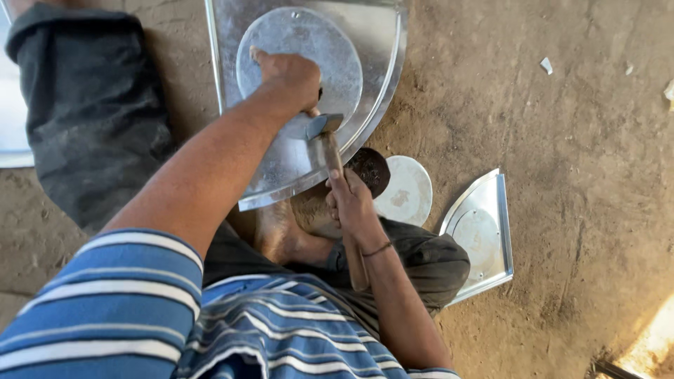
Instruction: The person sits on the ground holding a curved quarter-circle metal panel on their lap. They place small fasteners from a bowl onto the panel and hammer them in with a hammer, working around the panel, then set the finished panel aside with other completed panels.
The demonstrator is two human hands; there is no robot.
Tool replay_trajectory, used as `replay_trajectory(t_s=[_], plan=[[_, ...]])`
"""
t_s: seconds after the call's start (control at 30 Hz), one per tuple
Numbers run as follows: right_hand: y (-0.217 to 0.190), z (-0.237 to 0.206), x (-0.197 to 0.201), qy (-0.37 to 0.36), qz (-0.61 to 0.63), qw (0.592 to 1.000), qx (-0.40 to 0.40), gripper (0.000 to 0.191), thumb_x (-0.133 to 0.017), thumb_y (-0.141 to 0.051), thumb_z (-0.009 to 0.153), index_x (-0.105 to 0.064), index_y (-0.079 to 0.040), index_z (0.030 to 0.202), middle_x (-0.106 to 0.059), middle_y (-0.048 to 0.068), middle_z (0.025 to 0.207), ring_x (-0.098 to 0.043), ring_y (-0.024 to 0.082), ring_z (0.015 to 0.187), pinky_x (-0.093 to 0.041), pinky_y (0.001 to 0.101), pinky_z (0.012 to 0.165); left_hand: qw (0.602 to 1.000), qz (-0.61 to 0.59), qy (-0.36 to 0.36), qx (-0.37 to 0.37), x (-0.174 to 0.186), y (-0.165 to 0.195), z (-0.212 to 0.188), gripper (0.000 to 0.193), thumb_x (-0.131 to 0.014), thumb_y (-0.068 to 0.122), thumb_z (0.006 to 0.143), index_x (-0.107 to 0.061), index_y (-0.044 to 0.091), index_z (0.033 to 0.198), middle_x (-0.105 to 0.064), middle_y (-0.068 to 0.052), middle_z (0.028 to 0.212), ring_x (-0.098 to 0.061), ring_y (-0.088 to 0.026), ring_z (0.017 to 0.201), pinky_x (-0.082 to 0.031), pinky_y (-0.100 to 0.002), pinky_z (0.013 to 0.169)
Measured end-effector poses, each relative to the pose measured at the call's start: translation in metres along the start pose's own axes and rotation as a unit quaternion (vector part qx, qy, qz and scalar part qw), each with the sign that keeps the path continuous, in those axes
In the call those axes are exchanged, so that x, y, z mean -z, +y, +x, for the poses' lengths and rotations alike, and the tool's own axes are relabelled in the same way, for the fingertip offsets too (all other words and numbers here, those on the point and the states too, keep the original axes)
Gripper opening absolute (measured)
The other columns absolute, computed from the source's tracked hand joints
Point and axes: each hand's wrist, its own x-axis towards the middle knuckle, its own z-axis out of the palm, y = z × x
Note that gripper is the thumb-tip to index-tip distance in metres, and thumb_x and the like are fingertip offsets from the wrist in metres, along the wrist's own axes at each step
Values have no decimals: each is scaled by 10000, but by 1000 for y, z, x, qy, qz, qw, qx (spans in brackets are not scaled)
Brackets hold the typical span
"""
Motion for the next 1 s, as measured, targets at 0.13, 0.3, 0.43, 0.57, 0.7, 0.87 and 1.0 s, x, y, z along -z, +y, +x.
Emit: replay_trajectory(t_s=[0.13,0.3,0.43,0.57,0.7,0.87,1.0], plan=[[-1,3,1,45,-44,980,188,323,-499,-382,1084,-510,-63,1029,-494,-27,673,-457,50,540,-396,239,443,999,-20,29,-36,-2,-2,1,563,-916,448,725,-771,177,1197,-713,-145,1247,-632,-410,1226,-202,-799,1111],[-12,-11,3,5,-22,999,39,322,-546,-371,1035,-558,-67,930,-489,-13,626,-443,66,477,-368,244,404,1000,-7,17,-18,-5,-2,-6,596,-882,470,758,-762,173,1260,-704,-154,1315,-611,-402,1287,-180,-795,1149],[11,-44,22,50,-9,998,26,266,-592,-307,1002,-565,-51,934,-513,-16,646,-472,73,475,-401,254,404,994,-31,70,-80,-9,-7,-23,725,-813,584,787,-594,267,1401,-604,-161,1363,-517,-418,1288,-83,-816,1101],[89,-76,44,-10,39,998,-44,145,-636,-195,941,-613,-56,974,-564,7,653,-502,88,491,-411,244,441,998,-16,34,-45,-20,-3,-36,830,-864,663,686,-640,212,1346,-654,-99,1341,-505,-350,1344,-105,-784,1159],[152,-63,34,7,-75,993,93,266,-717,-168,928,-605,20,1079,-636,102,854,-611,218,739,-496,357,626,997,1,62,-36,-23,8,-37,785,-889,620,662,-675,191,1283,-681,-88,1278,-515,-347,1321,-161,-793,1117],[143,-35,25,29,-339,923,176,507,-702,-299,882,-580,-34,1296,-716,238,1032,-684,431,937,-534,525,789,994,6,93,-51,-34,2,-53,574,-704,626,877,-683,204,1265,-740,-92,1086,-643,-308,1140,-230,-676,1176],[109,-20,48,-72,-510,822,243,252,-682,-334,950,-715,-142,1110,-763,135,1051,-726,345,921,-569,483,775,987,13,125,-100,-55,-17,-82,531,-583,618,948,-640,189,1256,-757,-131,825,-717,-279,875,-206,-532,1213]])
